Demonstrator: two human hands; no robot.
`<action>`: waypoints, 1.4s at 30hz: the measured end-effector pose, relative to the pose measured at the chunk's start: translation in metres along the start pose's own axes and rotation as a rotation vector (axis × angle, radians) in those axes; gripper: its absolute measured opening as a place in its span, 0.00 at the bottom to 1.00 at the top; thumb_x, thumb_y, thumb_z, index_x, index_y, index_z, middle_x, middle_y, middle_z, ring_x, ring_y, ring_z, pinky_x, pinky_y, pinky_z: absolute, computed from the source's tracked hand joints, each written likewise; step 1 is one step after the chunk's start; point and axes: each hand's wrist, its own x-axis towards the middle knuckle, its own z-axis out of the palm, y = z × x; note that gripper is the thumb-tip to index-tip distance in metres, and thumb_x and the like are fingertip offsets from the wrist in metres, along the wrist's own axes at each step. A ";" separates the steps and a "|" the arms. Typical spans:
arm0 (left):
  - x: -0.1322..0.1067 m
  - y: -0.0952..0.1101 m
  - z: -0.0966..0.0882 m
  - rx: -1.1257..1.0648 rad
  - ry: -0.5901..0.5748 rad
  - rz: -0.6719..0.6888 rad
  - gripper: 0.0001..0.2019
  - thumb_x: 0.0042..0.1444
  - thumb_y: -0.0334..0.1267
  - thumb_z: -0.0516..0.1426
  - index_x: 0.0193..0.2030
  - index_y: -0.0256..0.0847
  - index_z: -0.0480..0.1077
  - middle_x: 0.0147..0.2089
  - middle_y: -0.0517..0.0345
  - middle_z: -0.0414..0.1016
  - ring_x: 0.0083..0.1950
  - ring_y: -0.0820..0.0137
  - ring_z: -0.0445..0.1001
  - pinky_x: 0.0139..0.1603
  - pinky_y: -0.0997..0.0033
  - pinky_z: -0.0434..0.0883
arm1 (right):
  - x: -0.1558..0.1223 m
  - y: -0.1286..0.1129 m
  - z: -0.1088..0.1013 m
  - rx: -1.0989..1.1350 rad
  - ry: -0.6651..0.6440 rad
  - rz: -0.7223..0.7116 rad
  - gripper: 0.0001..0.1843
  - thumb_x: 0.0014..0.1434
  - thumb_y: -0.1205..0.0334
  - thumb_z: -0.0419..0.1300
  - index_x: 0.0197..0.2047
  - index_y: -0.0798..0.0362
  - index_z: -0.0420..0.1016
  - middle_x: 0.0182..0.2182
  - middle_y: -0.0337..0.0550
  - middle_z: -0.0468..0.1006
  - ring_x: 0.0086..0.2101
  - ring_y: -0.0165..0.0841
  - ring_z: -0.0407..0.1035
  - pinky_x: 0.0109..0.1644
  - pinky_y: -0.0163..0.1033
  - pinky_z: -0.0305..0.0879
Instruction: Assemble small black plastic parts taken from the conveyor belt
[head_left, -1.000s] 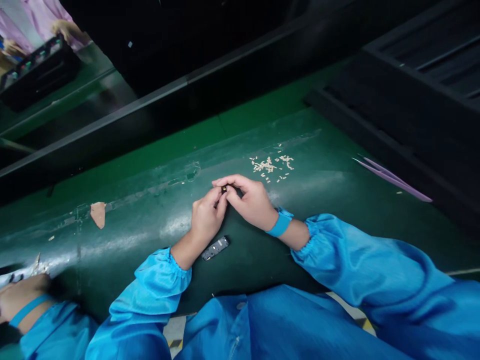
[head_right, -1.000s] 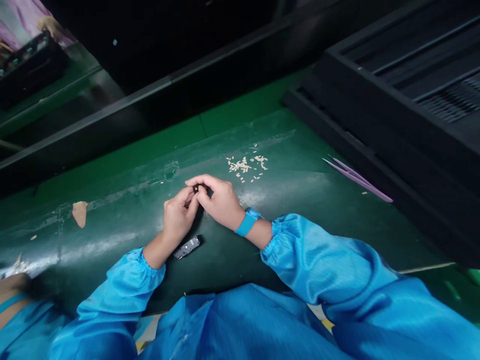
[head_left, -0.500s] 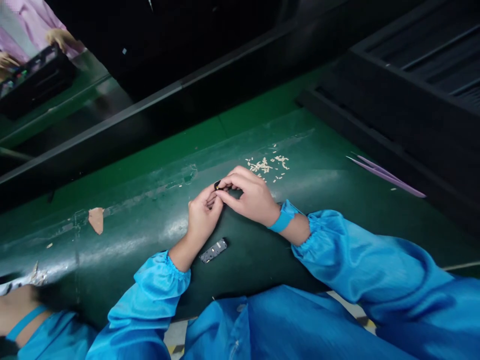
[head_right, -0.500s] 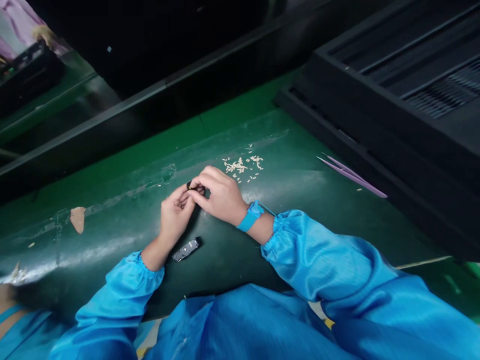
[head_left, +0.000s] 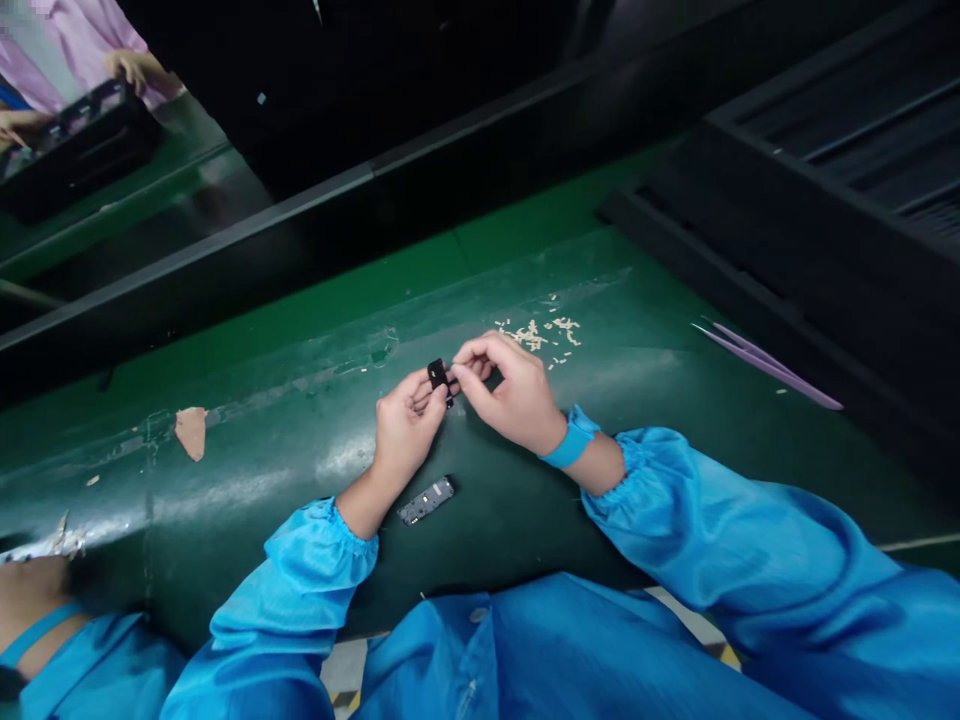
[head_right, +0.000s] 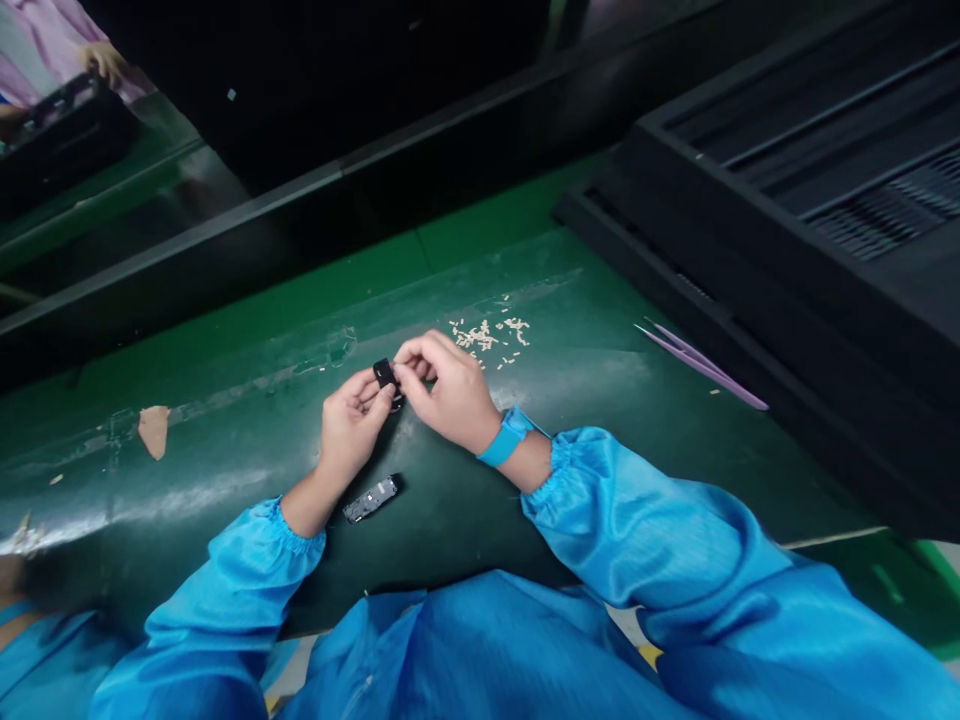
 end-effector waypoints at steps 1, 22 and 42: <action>-0.001 0.000 0.000 0.027 0.004 0.018 0.17 0.61 0.44 0.63 0.54 0.39 0.75 0.51 0.47 0.84 0.51 0.61 0.84 0.56 0.60 0.81 | -0.001 -0.002 0.000 -0.015 -0.031 -0.037 0.03 0.64 0.67 0.59 0.38 0.50 0.71 0.32 0.41 0.74 0.32 0.33 0.70 0.37 0.40 0.69; -0.004 0.006 0.003 0.452 -0.006 0.198 0.16 0.61 0.32 0.60 0.55 0.44 0.76 0.49 0.56 0.85 0.45 0.67 0.84 0.49 0.68 0.81 | -0.002 -0.008 0.007 -0.014 -0.010 0.080 0.07 0.51 0.72 0.56 0.27 0.50 0.67 0.26 0.37 0.71 0.27 0.30 0.66 0.33 0.37 0.64; 0.004 0.016 -0.001 0.084 -0.072 0.027 0.15 0.58 0.51 0.64 0.41 0.39 0.81 0.36 0.54 0.84 0.36 0.66 0.82 0.38 0.68 0.81 | -0.003 -0.006 0.000 0.353 -0.232 0.353 0.13 0.60 0.63 0.60 0.47 0.50 0.81 0.39 0.43 0.85 0.37 0.36 0.80 0.46 0.46 0.80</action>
